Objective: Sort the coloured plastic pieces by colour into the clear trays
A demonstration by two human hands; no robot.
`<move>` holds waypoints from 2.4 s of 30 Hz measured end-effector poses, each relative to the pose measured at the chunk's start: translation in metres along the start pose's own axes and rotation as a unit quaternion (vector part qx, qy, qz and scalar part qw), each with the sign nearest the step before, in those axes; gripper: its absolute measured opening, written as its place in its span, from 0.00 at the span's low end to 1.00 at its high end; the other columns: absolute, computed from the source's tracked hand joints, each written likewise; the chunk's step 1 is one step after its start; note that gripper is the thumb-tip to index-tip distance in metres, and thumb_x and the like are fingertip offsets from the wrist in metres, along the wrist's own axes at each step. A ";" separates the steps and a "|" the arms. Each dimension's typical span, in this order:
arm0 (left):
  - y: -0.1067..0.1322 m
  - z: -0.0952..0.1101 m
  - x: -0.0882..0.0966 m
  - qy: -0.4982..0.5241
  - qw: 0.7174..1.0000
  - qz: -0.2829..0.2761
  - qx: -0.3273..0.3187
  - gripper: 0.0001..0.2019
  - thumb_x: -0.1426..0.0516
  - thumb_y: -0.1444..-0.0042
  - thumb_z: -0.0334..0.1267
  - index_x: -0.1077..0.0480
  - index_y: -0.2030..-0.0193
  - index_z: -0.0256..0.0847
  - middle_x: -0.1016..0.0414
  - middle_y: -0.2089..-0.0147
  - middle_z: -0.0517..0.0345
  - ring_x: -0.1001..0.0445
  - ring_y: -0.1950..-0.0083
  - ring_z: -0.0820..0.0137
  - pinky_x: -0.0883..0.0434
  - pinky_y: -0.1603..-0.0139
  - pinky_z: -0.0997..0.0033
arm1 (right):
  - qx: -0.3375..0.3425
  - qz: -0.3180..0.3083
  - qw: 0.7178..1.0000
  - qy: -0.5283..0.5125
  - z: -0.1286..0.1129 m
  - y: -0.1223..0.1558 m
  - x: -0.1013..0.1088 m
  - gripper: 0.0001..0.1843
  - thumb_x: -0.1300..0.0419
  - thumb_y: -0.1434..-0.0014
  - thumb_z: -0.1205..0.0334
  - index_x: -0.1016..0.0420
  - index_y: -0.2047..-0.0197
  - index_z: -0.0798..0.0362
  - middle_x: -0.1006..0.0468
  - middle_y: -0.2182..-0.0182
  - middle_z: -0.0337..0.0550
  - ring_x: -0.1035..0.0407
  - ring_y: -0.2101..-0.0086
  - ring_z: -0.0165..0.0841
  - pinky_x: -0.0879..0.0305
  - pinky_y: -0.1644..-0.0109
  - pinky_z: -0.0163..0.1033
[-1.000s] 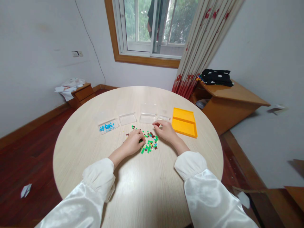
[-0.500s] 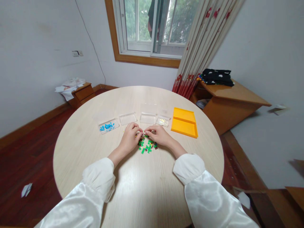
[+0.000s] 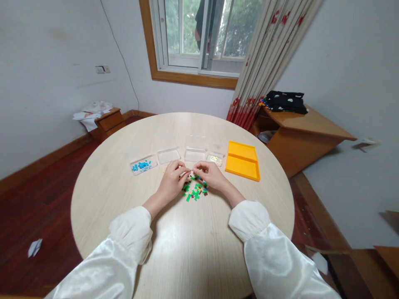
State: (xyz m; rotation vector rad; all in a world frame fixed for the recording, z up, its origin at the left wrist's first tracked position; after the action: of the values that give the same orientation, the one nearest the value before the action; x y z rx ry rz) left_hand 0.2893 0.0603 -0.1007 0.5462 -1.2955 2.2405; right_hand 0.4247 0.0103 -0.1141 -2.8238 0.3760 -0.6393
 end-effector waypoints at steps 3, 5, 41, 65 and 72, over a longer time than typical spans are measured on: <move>0.001 0.000 0.000 -0.005 1.000 -0.004 0.019 0.06 0.45 0.44 0.33 0.29 0.70 0.38 0.33 0.66 0.55 0.34 0.61 0.68 0.36 0.60 0.67 | 0.010 0.062 0.997 0.041 0.005 -0.002 0.013 0.11 0.47 0.45 0.57 0.30 0.72 0.55 0.27 0.76 0.38 0.35 0.73 0.28 0.39 0.67 0.33; 0.001 0.000 0.000 -0.009 0.999 -0.010 0.033 0.09 0.46 0.43 0.35 0.32 0.74 0.38 0.33 0.68 0.55 0.35 0.63 0.68 0.36 0.61 0.67 | 0.017 0.119 0.989 0.081 0.010 -0.003 0.025 0.11 0.48 0.45 0.58 0.31 0.73 0.54 0.27 0.75 0.39 0.34 0.72 0.29 0.39 0.66 0.34; 0.011 -0.004 -0.004 0.086 0.937 -0.338 0.026 0.05 0.41 0.54 0.29 0.24 0.73 0.41 0.31 0.67 0.56 0.32 0.63 0.70 0.34 0.58 0.68 | -0.053 0.320 0.907 0.270 0.047 0.008 0.079 0.15 0.42 0.48 0.61 0.23 0.57 0.55 0.20 0.68 0.47 0.28 0.65 0.37 0.36 0.53 0.44; 0.012 0.000 -0.008 0.034 0.941 -0.337 0.023 0.05 0.44 0.56 0.27 0.28 0.74 0.39 0.29 0.69 0.56 0.32 0.66 0.70 0.35 0.61 0.70 | -0.035 0.316 0.913 0.256 0.041 0.006 0.075 0.16 0.43 0.48 0.60 0.22 0.58 0.55 0.20 0.69 0.47 0.28 0.66 0.37 0.35 0.57 0.42; 0.005 -0.018 -0.004 0.097 0.953 -0.244 0.149 0.07 0.47 0.48 0.34 0.29 0.71 0.37 0.28 0.75 0.59 0.34 0.74 0.75 0.37 0.72 0.75 | 0.019 0.208 0.964 0.164 0.018 0.001 0.047 0.11 0.45 0.46 0.61 0.22 0.67 0.54 0.20 0.69 0.44 0.28 0.67 0.33 0.35 0.59 0.38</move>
State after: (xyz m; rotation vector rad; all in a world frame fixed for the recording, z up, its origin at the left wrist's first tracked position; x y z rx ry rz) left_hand 0.2876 0.0726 -0.1150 0.6512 -0.6363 2.0083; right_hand 0.4740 -0.0014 -0.1117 -2.4785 0.9710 -0.9963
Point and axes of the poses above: each hand's wrist, its own y-axis away from the middle knuckle, its own x-axis out of the back of the hand, z = x × y, the point moved 5 cm from there along -y, towards the middle knuckle
